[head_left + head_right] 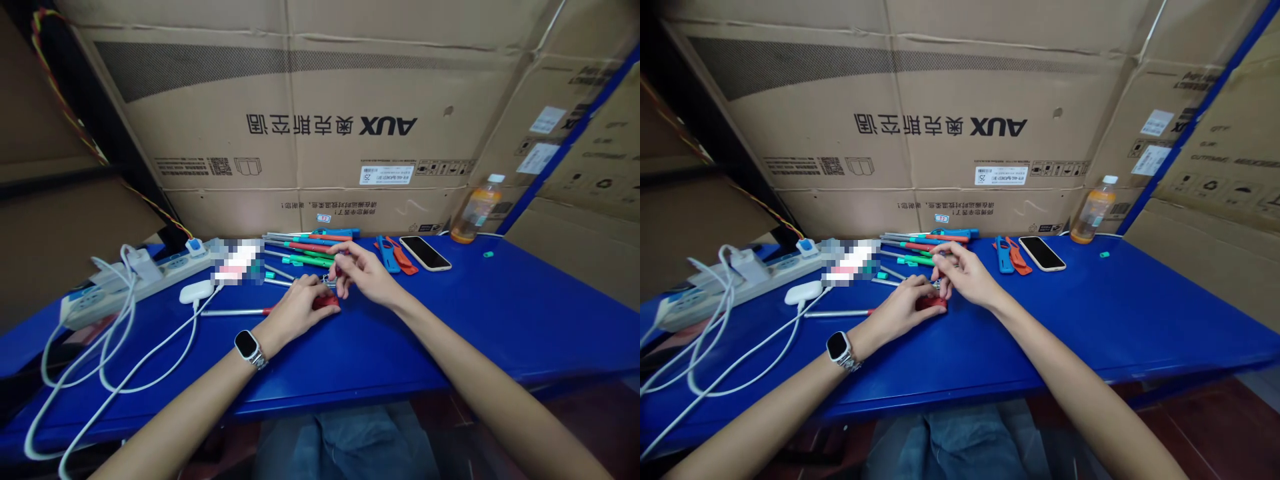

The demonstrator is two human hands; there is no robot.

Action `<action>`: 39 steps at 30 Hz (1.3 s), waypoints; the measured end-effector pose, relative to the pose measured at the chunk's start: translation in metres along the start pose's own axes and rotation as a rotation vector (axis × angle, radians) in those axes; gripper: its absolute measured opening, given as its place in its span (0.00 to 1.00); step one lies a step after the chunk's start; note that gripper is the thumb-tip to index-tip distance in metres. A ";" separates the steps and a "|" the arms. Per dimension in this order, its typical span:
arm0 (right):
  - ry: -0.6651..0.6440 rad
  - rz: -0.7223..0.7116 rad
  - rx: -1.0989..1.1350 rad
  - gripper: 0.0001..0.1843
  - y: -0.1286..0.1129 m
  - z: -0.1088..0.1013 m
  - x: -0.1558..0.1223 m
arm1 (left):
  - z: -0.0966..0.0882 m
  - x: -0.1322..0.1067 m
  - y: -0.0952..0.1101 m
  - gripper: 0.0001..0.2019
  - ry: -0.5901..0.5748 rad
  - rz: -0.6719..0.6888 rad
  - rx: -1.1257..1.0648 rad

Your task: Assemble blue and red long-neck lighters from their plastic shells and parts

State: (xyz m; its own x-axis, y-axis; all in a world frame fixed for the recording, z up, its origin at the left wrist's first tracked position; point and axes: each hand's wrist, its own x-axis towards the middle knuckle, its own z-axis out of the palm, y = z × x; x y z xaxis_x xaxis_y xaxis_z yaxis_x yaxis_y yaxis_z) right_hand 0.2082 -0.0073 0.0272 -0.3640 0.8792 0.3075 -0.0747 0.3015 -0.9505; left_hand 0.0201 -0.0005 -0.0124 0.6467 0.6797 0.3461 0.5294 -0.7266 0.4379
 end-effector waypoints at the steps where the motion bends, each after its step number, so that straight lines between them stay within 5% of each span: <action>1: -0.023 0.004 0.002 0.21 -0.001 -0.001 -0.001 | 0.001 0.000 -0.001 0.13 0.001 -0.007 -0.021; 6: -0.021 0.003 -0.078 0.21 -0.006 -0.006 -0.002 | 0.006 0.000 -0.005 0.15 0.011 -0.049 -0.138; 20: 0.298 -0.017 -0.171 0.19 0.001 0.005 0.003 | 0.007 0.000 -0.006 0.16 0.019 -0.063 -0.102; 27: 0.171 -0.031 -0.224 0.18 0.005 0.008 -0.007 | 0.008 -0.001 0.000 0.16 0.005 -0.008 -0.081; 30: 0.236 -0.051 -0.203 0.18 0.001 -0.001 -0.012 | 0.000 -0.002 0.008 0.19 0.019 0.022 0.006; 33: 0.306 0.049 -0.289 0.19 -0.001 -0.016 -0.024 | -0.016 -0.009 0.010 0.20 0.024 0.046 0.123; 39: 0.235 0.369 -0.794 0.13 0.019 -0.036 -0.046 | -0.039 -0.032 -0.009 0.20 -0.128 -0.008 0.210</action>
State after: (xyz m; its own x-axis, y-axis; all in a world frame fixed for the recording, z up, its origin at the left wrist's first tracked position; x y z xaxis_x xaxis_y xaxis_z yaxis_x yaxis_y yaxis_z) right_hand 0.2565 -0.0289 -0.0031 -0.0321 0.9968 0.0730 0.7032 0.0744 -0.7071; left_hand -0.0270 -0.0117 0.0046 0.6991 0.6773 0.2292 0.6288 -0.7349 0.2540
